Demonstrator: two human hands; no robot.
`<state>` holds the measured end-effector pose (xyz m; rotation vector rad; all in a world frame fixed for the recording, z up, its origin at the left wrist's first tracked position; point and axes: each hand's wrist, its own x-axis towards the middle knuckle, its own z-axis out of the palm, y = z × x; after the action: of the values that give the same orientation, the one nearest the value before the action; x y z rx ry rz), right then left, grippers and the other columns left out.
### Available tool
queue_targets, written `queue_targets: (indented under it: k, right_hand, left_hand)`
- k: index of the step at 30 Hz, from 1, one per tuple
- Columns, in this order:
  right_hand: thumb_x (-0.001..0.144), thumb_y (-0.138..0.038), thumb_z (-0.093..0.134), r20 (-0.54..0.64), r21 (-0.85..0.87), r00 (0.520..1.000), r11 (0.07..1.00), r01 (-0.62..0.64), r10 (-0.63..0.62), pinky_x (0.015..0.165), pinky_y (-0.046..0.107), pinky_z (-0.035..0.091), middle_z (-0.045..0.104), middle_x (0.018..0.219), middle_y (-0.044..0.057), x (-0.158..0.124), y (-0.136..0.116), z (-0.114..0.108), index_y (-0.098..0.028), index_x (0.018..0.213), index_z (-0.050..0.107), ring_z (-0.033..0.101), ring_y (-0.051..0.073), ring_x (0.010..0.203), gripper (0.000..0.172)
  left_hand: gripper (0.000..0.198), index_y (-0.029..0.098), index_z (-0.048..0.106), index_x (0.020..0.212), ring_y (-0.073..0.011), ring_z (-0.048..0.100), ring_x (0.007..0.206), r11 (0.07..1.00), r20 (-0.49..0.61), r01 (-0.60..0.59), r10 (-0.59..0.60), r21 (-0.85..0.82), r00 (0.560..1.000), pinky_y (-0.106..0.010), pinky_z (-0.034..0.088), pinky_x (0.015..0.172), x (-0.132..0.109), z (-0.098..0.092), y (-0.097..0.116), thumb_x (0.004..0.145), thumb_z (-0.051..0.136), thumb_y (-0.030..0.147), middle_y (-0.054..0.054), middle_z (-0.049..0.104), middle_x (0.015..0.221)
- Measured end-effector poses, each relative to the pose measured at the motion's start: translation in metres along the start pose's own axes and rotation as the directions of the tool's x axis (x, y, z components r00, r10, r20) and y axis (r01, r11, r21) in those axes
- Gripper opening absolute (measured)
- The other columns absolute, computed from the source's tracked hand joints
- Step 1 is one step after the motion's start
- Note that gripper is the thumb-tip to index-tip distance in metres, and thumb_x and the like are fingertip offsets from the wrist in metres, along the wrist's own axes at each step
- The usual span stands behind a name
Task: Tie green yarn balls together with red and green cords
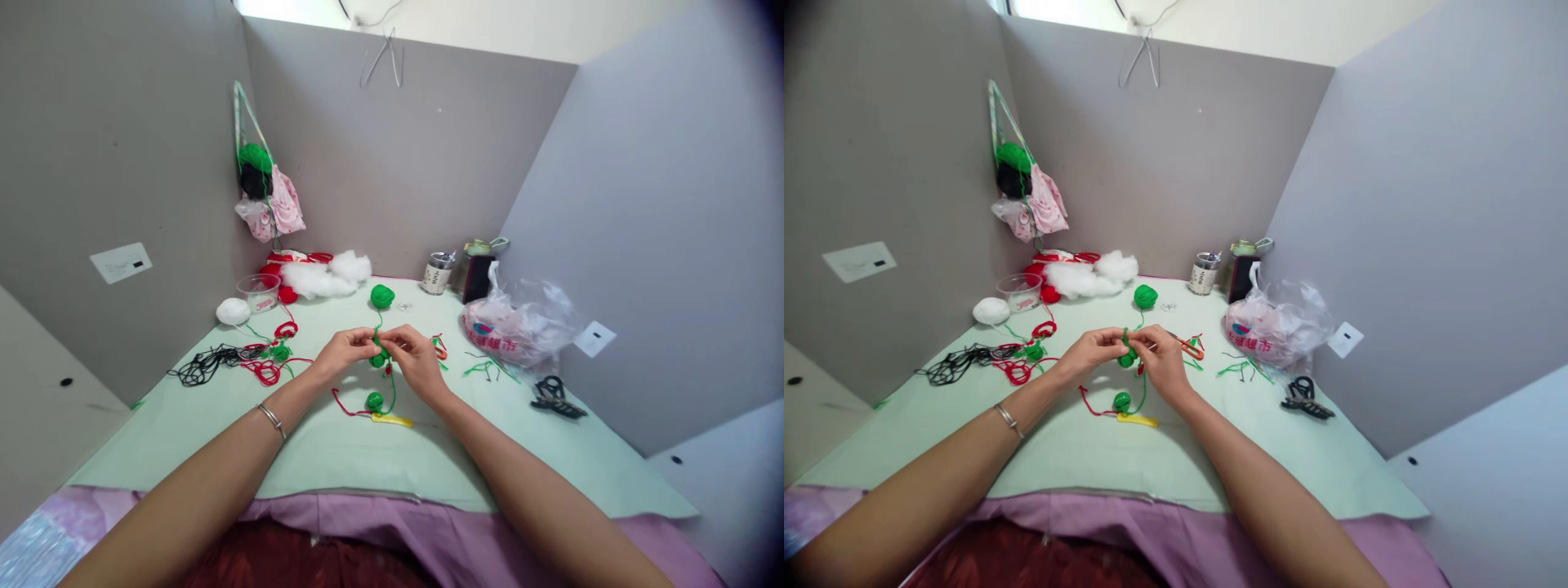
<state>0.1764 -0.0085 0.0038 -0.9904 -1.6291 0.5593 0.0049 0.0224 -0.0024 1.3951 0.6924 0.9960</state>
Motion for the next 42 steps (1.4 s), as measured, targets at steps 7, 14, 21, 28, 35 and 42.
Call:
queue_targets:
  k: [7,14,21,28,35,42]
  right_hand:
    - [0.078,-0.031,0.07,0.013,0.241,0.988,0.958,-0.154,0.156,0.055,0.026,0.042,0.066,0.075,0.002,0.005,0.003,0.0,-0.018,0.081,0.071,0.051,0.012,0.059,0.014]
    - [0.077,-0.031,0.071,-0.001,0.254,0.985,0.953,-0.166,0.172,0.054,0.026,0.043,0.064,0.07,0.001,0.005,-0.001,-0.002,-0.018,0.08,0.07,0.053,0.012,0.056,0.013]
    - [0.078,-0.033,0.07,0.019,0.227,0.989,0.963,-0.147,0.147,0.055,0.026,0.045,0.065,0.073,0.002,0.003,-0.003,0.0,-0.018,0.08,0.071,0.053,0.012,0.058,0.015]
    - [0.083,-0.035,0.066,0.064,0.183,0.991,0.975,-0.127,0.117,0.057,0.026,0.046,0.065,0.075,0.002,0.001,-0.005,-0.001,-0.018,0.085,0.069,0.055,0.013,0.06,0.017]
    - [0.084,-0.039,0.062,0.053,0.082,0.984,0.981,-0.174,0.171,0.057,0.025,0.045,0.06,0.065,-0.001,0.004,-0.005,-0.004,-0.018,0.076,0.063,0.056,0.013,0.059,0.022]
    - [0.083,-0.036,0.062,0.117,0.04,0.974,0.979,-0.2,0.194,0.052,0.025,0.037,0.054,0.054,-0.003,0.003,-0.006,-0.001,-0.017,0.071,0.064,0.048,0.012,0.052,0.022]
  left_hand:
    - [0.045,0.019,0.071,0.113,-0.0153,0.057,0.085,0.998,0.005,-0.017,0.017,-0.063,1.0,-0.028,0.041,0.084,-0.002,0.002,0.001,0.07,0.079,0.031,-0.003,0.062,0.088]
    - [0.043,0.019,0.07,0.114,-0.0201,0.062,0.098,0.99,-0.002,0.032,-0.032,-0.137,0.999,-0.031,0.044,0.089,-0.006,0.005,0.007,0.074,0.075,0.035,-0.009,0.069,0.105]
    - [0.039,0.017,0.073,0.105,-0.0141,0.06,0.082,0.987,-0.046,0.037,-0.044,-0.156,0.998,-0.026,0.045,0.077,-0.005,0.007,0.007,0.07,0.079,0.034,-0.006,0.07,0.095]
    - [0.039,0.018,0.074,0.103,-0.0134,0.059,0.082,0.986,-0.085,0.062,-0.076,-0.156,0.994,-0.024,0.044,0.073,-0.007,0.008,0.01,0.068,0.08,0.033,-0.006,0.07,0.098]
    - [0.042,0.015,0.069,0.103,-0.0117,0.057,0.075,0.989,-0.161,0.021,-0.045,-0.145,0.986,-0.025,0.042,0.07,-0.004,0.005,0.007,0.067,0.08,0.034,-0.003,0.065,0.083]
    - [0.04,0.016,0.058,0.088,-0.0087,0.049,0.061,0.983,-0.205,0.015,-0.053,-0.182,0.977,-0.024,0.032,0.059,-0.006,0.015,0.004,0.064,0.083,0.035,0.003,0.059,0.068]
